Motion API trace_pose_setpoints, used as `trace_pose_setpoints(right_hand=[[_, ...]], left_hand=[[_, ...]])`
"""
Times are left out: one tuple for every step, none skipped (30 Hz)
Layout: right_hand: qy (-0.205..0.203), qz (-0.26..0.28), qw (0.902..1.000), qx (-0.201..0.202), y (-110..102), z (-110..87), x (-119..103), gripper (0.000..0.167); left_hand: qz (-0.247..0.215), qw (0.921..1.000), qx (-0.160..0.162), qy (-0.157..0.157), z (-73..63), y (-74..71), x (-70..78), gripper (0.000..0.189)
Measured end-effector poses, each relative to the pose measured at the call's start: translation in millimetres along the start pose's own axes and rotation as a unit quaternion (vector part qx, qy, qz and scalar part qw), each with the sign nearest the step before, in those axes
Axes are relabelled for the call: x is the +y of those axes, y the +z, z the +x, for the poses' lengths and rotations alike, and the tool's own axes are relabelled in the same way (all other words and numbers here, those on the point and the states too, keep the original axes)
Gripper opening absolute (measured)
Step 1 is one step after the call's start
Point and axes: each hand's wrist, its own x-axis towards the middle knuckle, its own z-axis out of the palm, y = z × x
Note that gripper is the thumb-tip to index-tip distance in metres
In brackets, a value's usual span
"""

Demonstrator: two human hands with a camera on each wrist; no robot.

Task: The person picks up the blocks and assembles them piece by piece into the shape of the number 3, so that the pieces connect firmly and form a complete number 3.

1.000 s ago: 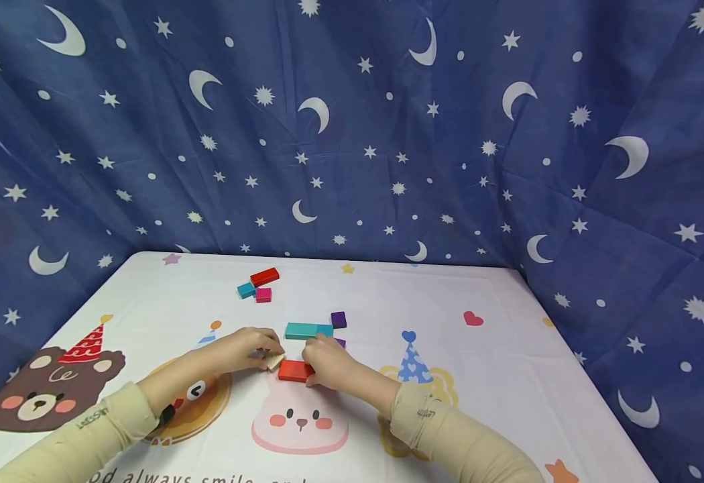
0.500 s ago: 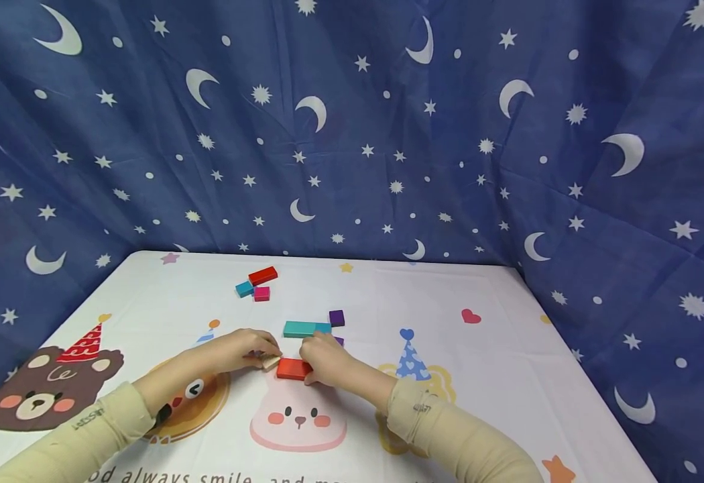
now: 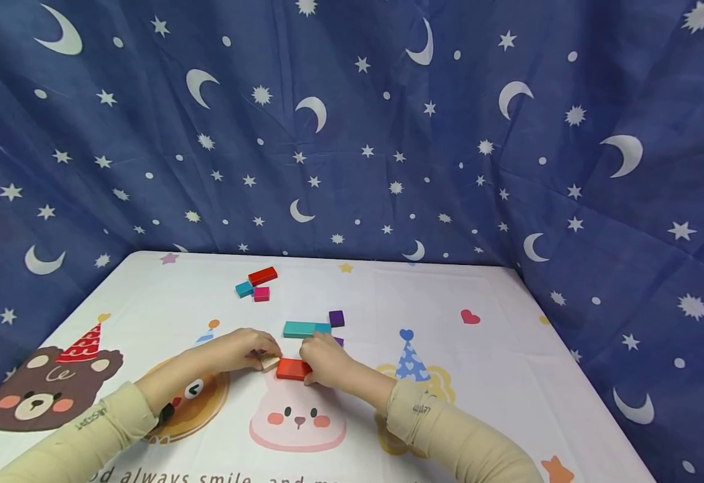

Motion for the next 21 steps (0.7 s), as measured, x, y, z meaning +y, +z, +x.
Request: trace_pose_setpoints(right_hand=[[0.001, -0.002, 1.0000, 0.001, 0.5, -0.2, -0.3, 0.030], [0.001, -0.004, 1.0000, 0.001, 1.3, -0.4, -0.6, 0.030], [0.002, -0.005, 1.0000, 0.002, 1.9, -0.6, -0.8, 0.029], [0.003, -0.005, 1.0000, 0.003, 2.6, -0.9, -1.0, 0.029], [0.004, -0.003, 1.0000, 0.005, 3.1, -1.1, -1.1, 0.028], [0.005, -0.002, 1.0000, 0.006, 3.6, -1.5, -1.2, 0.028], [0.007, -0.001, 0.9999, 0.008, 3.9, -1.9, -1.4, 0.027], [0.008, -0.002, 0.9999, 0.010, 4.2, -2.1, -1.5, 0.027], [0.009, -0.003, 0.9999, 0.012, 4.3, -2.3, -1.7, 0.026], [0.010, -0.005, 0.9998, 0.013, 4.5, -2.5, -1.9, 0.025], [0.013, -0.009, 0.9998, 0.013, 4.5, -2.6, -2.1, 0.025], [0.016, -0.012, 0.9997, 0.013, 4.5, -2.8, -2.3, 0.025], [0.018, -0.016, 0.9996, 0.013, 4.4, -3.0, -2.6, 0.025], [0.021, -0.020, 0.9995, 0.012, 4.5, -3.4, -2.8, 0.025], [0.024, -0.023, 0.9994, 0.010, 4.3, -3.7, -3.1, 0.025], [0.027, -0.027, 0.9992, 0.009, 4.2, -4.2, -3.3, 0.026], [0.027, -0.030, 0.9991, 0.008, 4.3, -4.6, -3.5, 0.027], [0.027, -0.034, 0.9990, 0.009, 4.1, -5.1, -3.6, 0.028], [0.025, -0.036, 0.9990, 0.009, 3.9, -5.6, -3.8, 0.030], [0.025, -0.038, 0.9989, 0.009, 3.5, -6.1, -3.8, 0.033], [0.025, -0.040, 0.9989, 0.010, 3.0, -6.6, -3.8, 0.035]], left_hand=[[0.002, 1.0000, 0.001, 0.002, -0.1, 0.1, 0.1, 0.029], [0.002, 1.0000, 0.001, 0.000, -0.3, 0.2, 0.3, 0.029], [0.001, 1.0000, 0.001, -0.001, -0.4, 0.3, 0.4, 0.030], [0.002, 1.0000, 0.000, -0.002, -0.3, 0.5, 0.4, 0.030], [0.002, 1.0000, 0.001, -0.002, -0.2, 0.5, 0.5, 0.030], [0.003, 1.0000, 0.001, -0.002, 0.1, 0.6, 0.4, 0.031], [0.006, 1.0000, 0.001, -0.001, 0.5, 0.9, 0.1, 0.031], [0.006, 1.0000, 0.000, -0.004, 0.8, 1.0, 0.2, 0.032], [0.008, 1.0000, 0.000, -0.005, 1.1, 1.1, 0.0, 0.032], [0.010, 0.9999, -0.001, -0.007, 1.3, 1.1, -0.1, 0.033], [0.012, 0.9999, -0.002, -0.008, 1.4, 1.0, 0.0, 0.033], [0.013, 0.9999, -0.003, -0.009, 1.5, 1.1, 0.1, 0.034], [0.015, 0.9998, -0.005, -0.010, 1.6, 1.1, 0.3, 0.035], [0.015, 0.9998, -0.006, -0.012, 1.5, 1.2, 0.4, 0.036], [0.013, 0.9998, -0.008, -0.013, 1.5, 1.3, 0.6, 0.037], [0.009, 0.9998, -0.011, -0.015, 1.6, 1.5, 0.8, 0.039], [0.005, 0.9998, -0.012, -0.017, 1.6, 1.5, 1.0, 0.041], [0.000, 0.9997, -0.014, -0.021, 1.7, 1.5, 0.9, 0.044], [-0.006, 0.9996, -0.016, -0.024, 1.8, 1.3, 0.9, 0.047], [-0.012, 0.9994, -0.018, -0.027, 1.8, 1.1, 1.1, 0.050], [-0.019, 0.9992, -0.019, -0.030, 1.7, 0.8, 1.2, 0.053]])
